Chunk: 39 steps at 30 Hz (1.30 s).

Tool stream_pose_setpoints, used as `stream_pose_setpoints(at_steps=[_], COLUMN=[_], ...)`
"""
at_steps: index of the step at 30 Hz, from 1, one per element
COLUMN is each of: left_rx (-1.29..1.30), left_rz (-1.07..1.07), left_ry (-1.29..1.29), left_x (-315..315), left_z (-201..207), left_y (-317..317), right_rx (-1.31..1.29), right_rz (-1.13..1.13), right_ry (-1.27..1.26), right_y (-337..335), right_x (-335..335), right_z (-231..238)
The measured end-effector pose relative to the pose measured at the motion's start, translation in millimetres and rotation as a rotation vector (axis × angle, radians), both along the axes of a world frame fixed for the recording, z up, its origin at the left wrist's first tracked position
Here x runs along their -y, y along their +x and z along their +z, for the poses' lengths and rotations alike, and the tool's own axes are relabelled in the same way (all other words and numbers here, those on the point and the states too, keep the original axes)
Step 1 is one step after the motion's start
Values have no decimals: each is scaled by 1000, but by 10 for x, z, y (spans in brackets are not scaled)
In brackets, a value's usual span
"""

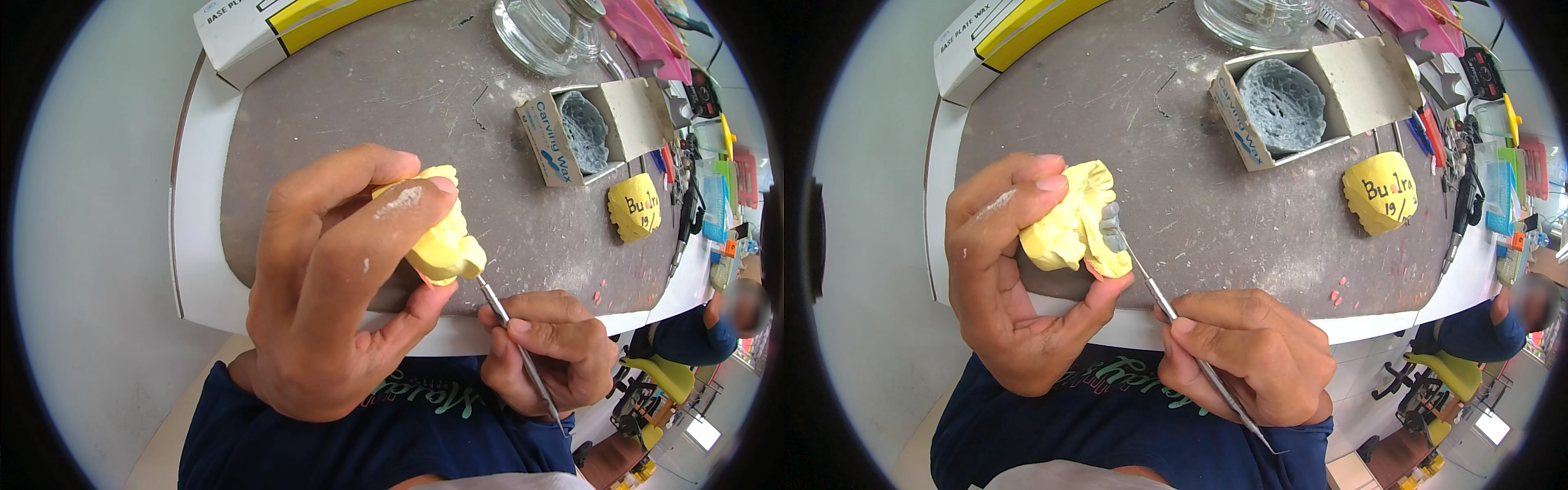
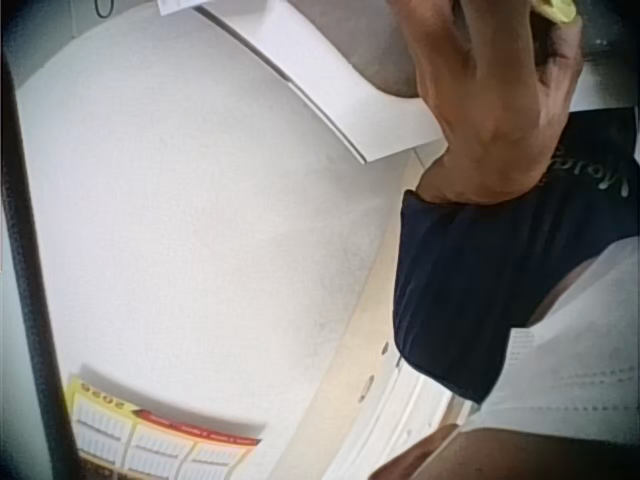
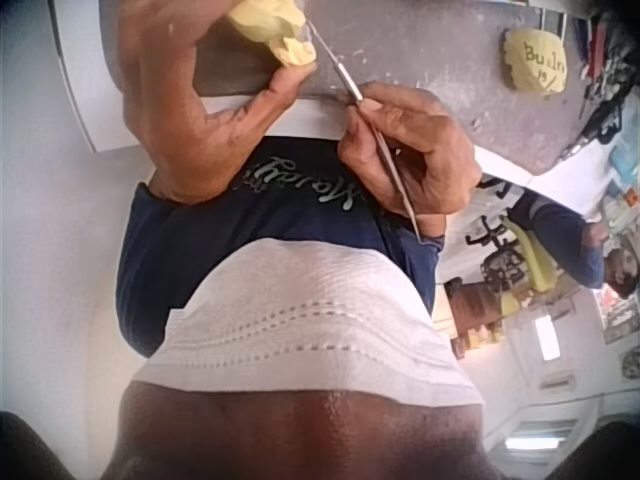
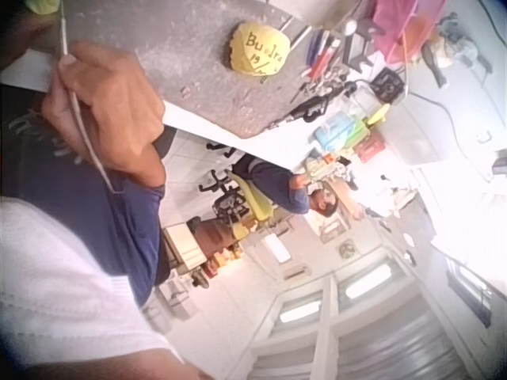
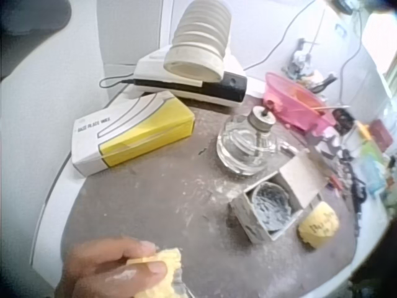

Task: The person uses a metal carving tool to shape and smooth a yellow wax dental mold held in their left hand. They repeatedly scrape and refine the surface of the wax, occasionally rotating the mold to access different angles. The person also briefly handles a second yellow wax mold to compare or inspect it.

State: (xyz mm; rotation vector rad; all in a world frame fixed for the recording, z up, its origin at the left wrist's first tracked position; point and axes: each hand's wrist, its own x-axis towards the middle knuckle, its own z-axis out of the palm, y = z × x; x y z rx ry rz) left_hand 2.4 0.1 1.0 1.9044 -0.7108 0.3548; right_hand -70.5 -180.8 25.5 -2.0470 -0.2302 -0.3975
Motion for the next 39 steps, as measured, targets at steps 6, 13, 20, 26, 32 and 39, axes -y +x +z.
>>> stream_pose_setpoints(at_steps=[6,13,20,26,32,39], left_rx=[-2,-6,-11,-5,-5,0], left_rz=[-3,3,0,-2,1,-9], left_ry=[2,6,1,-7,-16,-19], left_x=[-3,-2,-4,6,-3,-10], left_z=[9,13,6,11,1,-7], left_y=[-4,-4,1,5,5,9], right_rx=[-31,-6,-9,-11,-22,-16], right_rz=[-24,-21,-50,-24,-18,-14], right_ry=[-2,14,28,36,8,-20], right_y=[-17,-18,-52,-34,-8,11], right_x=[-8,12,10,10,-12,-24], right_z=[35,2,-14,4,5,19])
